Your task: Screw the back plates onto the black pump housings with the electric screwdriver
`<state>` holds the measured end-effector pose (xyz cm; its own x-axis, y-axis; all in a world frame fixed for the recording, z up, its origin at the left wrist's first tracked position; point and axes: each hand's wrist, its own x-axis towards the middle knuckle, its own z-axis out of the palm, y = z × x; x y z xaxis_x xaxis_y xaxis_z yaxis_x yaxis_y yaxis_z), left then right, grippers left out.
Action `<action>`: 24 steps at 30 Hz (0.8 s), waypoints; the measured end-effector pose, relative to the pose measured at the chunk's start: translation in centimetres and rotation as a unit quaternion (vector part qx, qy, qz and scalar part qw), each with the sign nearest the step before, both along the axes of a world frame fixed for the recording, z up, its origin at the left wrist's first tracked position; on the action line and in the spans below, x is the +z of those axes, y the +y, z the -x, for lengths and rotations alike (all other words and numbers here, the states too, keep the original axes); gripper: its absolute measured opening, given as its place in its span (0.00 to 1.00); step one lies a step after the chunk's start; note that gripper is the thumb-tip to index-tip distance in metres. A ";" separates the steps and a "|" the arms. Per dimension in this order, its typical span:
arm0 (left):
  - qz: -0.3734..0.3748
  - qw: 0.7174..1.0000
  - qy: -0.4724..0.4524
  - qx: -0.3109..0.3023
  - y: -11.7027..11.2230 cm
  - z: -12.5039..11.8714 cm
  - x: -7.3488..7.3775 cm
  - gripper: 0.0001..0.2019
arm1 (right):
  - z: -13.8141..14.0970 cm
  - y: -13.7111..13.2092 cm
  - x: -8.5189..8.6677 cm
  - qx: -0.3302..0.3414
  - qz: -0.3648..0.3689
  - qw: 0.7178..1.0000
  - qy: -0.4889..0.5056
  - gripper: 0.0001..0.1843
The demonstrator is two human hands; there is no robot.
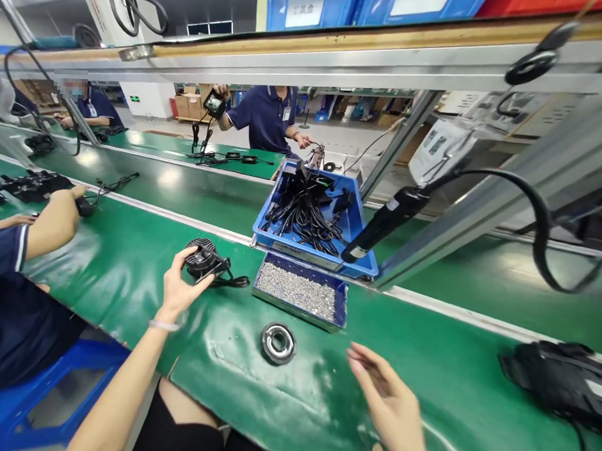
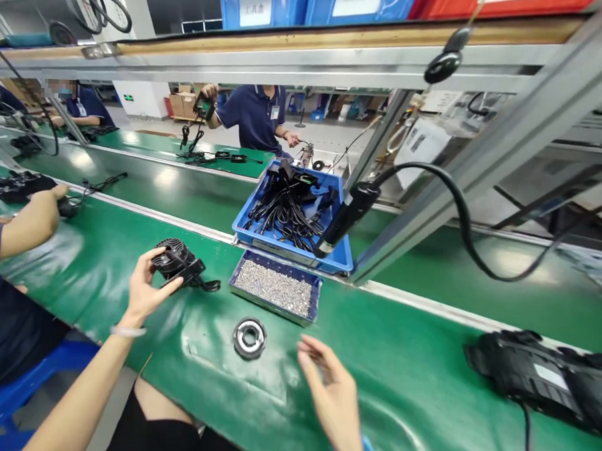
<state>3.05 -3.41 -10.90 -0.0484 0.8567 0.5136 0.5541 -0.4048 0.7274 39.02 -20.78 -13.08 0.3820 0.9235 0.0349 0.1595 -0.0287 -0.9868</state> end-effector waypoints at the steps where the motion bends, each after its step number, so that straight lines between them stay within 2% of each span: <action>1: -0.010 1.000 -0.019 -0.014 -1.4 0.0 0.7 0.32 | 2.2 0.2 0.7 0.045 0.000 0.999 0.030 0.21; 3: -0.032 0.997 -0.048 -0.042 -3.9 -0.4 1.9 0.35 | 7.0 0.4 1.4 0.113 -0.017 0.991 0.073 0.29; 4: -0.040 0.996 -0.062 -0.055 -5.0 -0.7 2.4 0.36 | 9.5 0.5 1.5 0.132 -0.035 0.988 0.077 0.37; 6: -0.049 0.991 -0.085 -0.089 -6.8 -1.6 3.2 0.38 | 14.1 0.6 0.8 0.135 -0.076 0.986 0.060 0.58; 7: -0.049 0.988 -0.095 -0.110 -7.4 -2.1 3.4 0.38 | 15.8 0.6 0.2 0.119 -0.092 0.987 0.051 0.64; 9: -0.041 0.981 -0.105 -0.156 -8.1 -3.2 3.3 0.39 | 17.4 0.5 -1.3 0.072 -0.100 0.991 0.050 0.56; 10: -0.033 0.978 -0.102 -0.181 -8.1 -3.7 3.0 0.39 | 17.0 0.4 -2.0 0.056 -0.099 0.992 0.053 0.48; 12: -0.006 0.968 -0.086 -0.235 -7.7 -4.6 2.0 0.38 | 14.0 -0.3 -3.0 0.035 -0.095 0.993 0.053 0.30; 15: 0.039 0.944 -0.063 -0.320 -6.4 -5.9 0.3 0.36 | 6.3 -1.8 -2.9 -0.023 -0.078 0.997 0.008 0.19; 17: 0.054 0.929 -0.054 -0.363 -5.7 -6.7 -0.5 0.35 | 1.2 -2.8 -1.7 -0.039 -0.046 0.997 -0.048 0.18; 19: 0.054 0.917 -0.037 -0.395 -5.2 -7.3 -0.7 0.34 | -2.6 -3.4 0.0 -0.015 -0.024 0.995 -0.096 0.21; 21: 0.051 0.907 -0.018 -0.419 -5.1 -7.8 -0.7 0.34 | -4.9 -3.4 1.6 0.027 -0.010 0.991 -0.130 0.24; 24: 0.056 0.895 -0.008 -0.442 -5.0 -8.2 -0.7 0.35 | -6.1 -2.4 3.1 0.111 -0.011 0.983 -0.146 0.32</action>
<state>11.26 -8.40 -11.57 0.6678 0.6095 0.4272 0.0420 -0.6039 0.7959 45.09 -23.14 -9.96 0.1414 0.9809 0.1337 0.4359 0.0596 -0.8980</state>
